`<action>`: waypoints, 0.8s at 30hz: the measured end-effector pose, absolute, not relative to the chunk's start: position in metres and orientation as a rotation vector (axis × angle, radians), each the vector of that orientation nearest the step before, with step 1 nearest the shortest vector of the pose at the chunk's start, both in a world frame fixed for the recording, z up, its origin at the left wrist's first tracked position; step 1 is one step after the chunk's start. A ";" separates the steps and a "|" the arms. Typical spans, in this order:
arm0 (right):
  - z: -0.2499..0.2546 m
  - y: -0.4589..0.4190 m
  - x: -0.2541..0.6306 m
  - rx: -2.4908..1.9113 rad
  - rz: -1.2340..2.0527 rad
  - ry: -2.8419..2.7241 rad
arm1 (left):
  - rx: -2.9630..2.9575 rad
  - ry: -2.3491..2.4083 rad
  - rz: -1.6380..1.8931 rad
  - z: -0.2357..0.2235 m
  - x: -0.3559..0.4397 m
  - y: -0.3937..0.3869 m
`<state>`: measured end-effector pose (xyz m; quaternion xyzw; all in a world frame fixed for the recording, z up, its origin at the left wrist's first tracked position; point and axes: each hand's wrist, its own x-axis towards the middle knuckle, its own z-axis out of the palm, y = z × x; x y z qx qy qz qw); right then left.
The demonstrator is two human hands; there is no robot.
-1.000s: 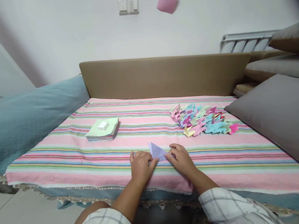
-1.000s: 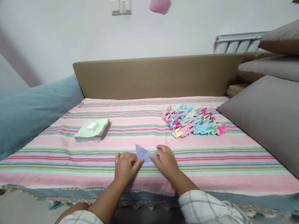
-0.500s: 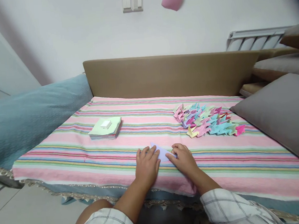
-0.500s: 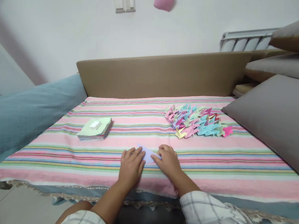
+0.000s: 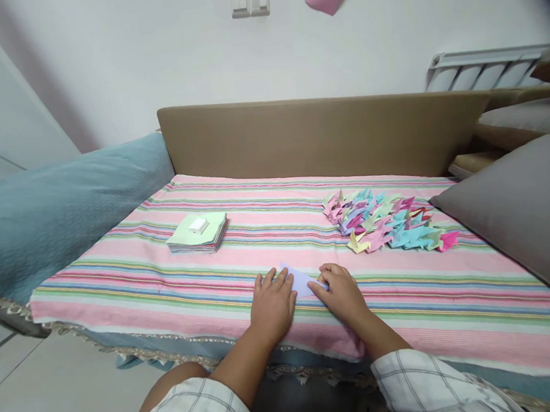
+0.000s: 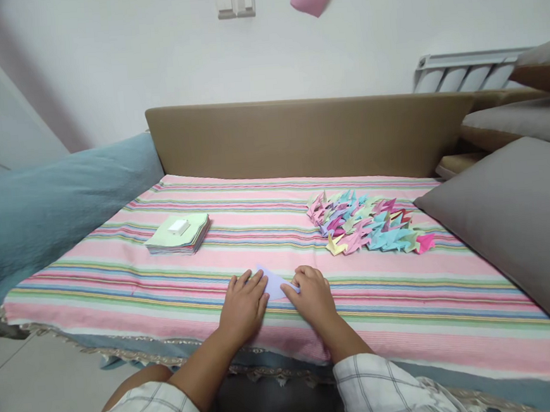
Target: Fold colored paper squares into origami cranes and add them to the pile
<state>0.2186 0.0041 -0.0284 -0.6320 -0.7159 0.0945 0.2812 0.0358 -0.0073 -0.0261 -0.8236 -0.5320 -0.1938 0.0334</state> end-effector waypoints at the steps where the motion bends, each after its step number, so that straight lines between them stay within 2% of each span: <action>1: -0.028 0.004 0.218 -1.697 0.253 -1.917 | -2.536 -1.640 -0.595 -0.026 0.036 -0.007; 13: -0.029 0.004 0.220 -1.644 0.273 -1.894 | -2.568 -1.679 -0.616 -0.023 0.035 -0.005; 24: -0.024 0.005 0.243 -1.556 0.450 -1.917 | -2.574 -1.680 -0.588 -0.020 0.034 -0.004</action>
